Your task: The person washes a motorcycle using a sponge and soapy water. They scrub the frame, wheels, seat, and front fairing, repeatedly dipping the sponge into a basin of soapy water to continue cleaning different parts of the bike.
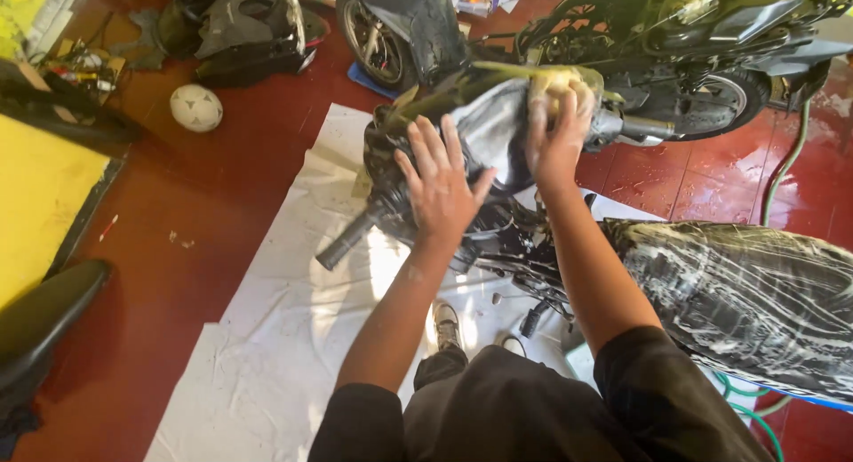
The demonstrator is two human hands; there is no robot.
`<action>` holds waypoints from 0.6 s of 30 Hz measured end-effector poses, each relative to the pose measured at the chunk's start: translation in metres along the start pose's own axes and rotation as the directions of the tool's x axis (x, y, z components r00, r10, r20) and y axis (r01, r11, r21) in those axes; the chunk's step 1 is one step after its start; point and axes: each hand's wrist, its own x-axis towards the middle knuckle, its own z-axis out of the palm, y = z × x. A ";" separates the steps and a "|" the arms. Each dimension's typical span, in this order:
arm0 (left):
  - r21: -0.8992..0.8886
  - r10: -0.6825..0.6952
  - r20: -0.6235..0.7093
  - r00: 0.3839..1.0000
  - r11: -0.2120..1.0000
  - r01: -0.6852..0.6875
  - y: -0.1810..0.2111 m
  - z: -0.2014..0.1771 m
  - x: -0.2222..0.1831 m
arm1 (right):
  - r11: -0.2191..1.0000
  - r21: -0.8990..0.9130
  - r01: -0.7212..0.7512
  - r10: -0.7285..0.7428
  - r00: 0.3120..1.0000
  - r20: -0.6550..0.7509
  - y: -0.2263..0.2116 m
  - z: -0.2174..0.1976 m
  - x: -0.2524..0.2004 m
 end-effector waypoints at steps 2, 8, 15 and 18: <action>-0.040 -0.031 -0.031 0.999 0.999 0.030 0.007 0.014 0.006 | 0.971 0.016 -0.237 0.233 0.965 0.122 -0.020 0.015 0.004; 0.001 0.024 0.005 1.000 1.000 -0.024 0.006 0.016 0.014 | 0.662 0.747 -0.056 -0.150 0.967 0.206 -0.014 -0.002 0.057; 0.182 0.075 -0.045 0.996 0.981 -0.066 0.003 0.012 0.037 | 0.875 0.475 0.090 -0.276 0.899 0.339 -0.107 -0.010 0.136; 0.060 0.079 0.170 0.982 0.994 -0.091 0.004 0.019 0.031 | 0.969 0.245 0.023 -0.192 0.694 0.694 -0.095 -0.002 0.139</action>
